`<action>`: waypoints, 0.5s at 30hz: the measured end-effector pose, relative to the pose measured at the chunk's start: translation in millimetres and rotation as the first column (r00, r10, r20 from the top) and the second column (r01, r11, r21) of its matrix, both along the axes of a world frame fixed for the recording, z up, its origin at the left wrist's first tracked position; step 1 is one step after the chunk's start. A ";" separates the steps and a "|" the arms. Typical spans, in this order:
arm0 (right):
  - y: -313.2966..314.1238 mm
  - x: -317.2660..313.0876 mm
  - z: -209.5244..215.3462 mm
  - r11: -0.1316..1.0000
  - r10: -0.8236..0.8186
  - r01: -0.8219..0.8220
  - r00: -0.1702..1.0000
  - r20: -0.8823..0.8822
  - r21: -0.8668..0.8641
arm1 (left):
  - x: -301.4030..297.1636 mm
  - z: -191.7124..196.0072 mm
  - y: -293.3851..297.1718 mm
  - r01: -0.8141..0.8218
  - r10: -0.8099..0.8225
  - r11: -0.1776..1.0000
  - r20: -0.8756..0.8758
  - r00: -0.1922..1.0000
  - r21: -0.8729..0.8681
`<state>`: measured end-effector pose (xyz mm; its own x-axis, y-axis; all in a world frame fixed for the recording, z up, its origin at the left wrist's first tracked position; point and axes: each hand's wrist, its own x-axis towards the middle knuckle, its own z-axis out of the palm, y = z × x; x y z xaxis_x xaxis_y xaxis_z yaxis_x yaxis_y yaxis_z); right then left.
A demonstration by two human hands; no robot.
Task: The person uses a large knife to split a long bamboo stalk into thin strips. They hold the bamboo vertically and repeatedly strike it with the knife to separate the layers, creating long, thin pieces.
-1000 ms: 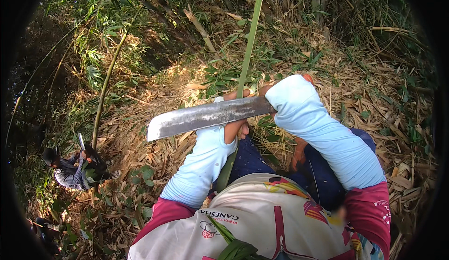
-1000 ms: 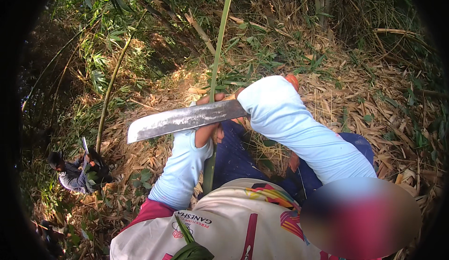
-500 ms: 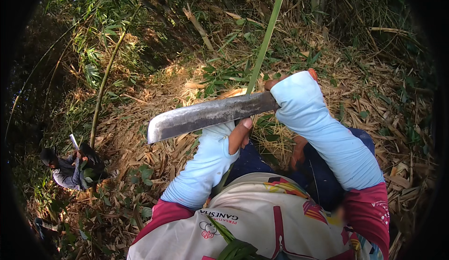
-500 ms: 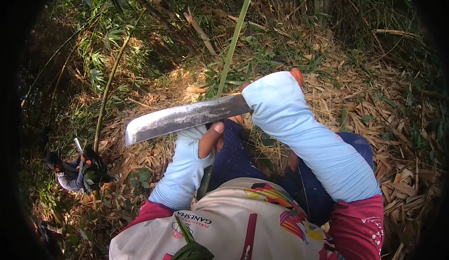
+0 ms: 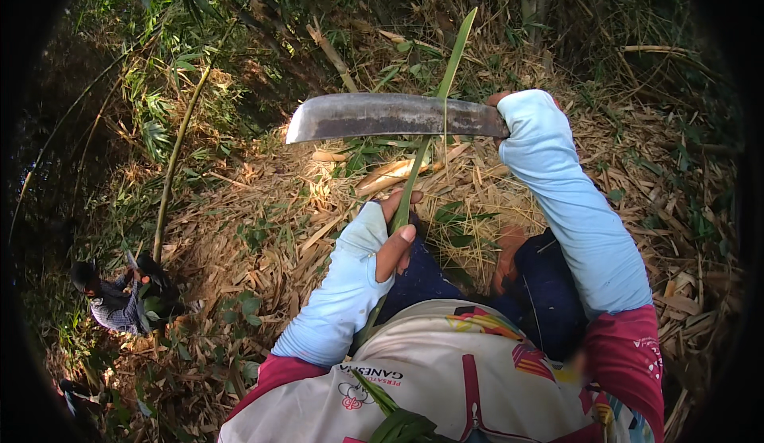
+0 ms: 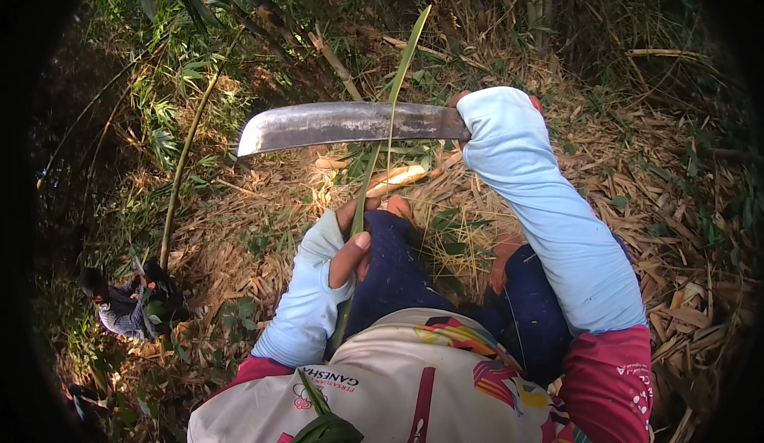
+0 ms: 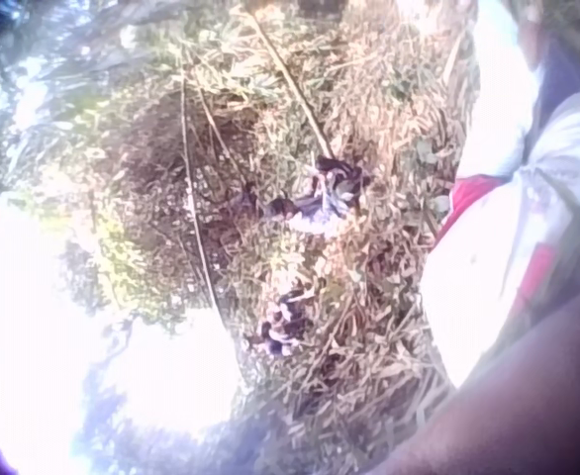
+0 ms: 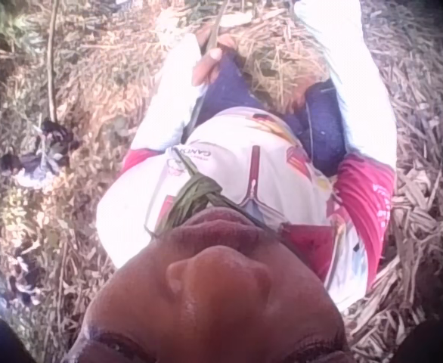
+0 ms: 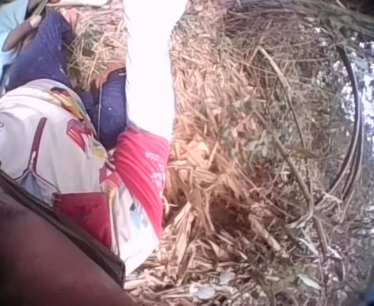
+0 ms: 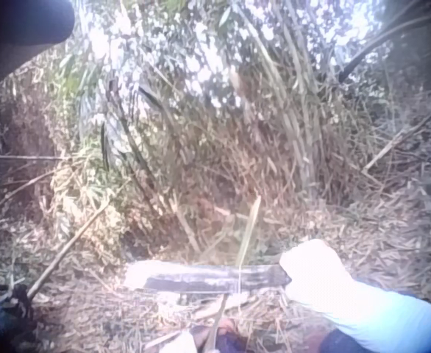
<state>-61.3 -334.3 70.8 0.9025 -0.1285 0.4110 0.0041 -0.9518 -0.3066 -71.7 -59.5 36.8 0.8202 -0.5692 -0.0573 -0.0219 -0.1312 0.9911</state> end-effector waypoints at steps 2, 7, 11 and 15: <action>-17.3 9.6 -5.7 0.993 -0.064 0.060 0.997 0.037 0.102 | -3.3 0.6 7.3 -0.019 0.019 1.000 -0.023 1.000 0.014; -80.8 40.4 -8.9 0.874 -0.395 0.436 0.895 -0.208 0.216 | -7.7 0.2 27.2 0.004 0.002 0.998 -0.096 0.995 0.056; -186.8 58.6 -57.0 0.809 -0.492 0.555 0.820 -0.291 0.196 | 5.1 -9.4 33.7 0.029 -0.065 0.980 -0.176 0.982 -0.198; -194.0 48.0 -58.7 0.813 -0.366 0.388 0.920 -0.138 0.434 | 39.5 -15.0 37.7 -0.010 -0.107 0.878 -0.216 0.970 -0.478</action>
<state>-13.3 -528.3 12.0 0.7614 -0.6211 0.1857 -0.3517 -0.6364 -0.6865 -32.3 -21.7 21.9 0.7878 -0.6141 0.0462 0.2189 0.3494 0.9110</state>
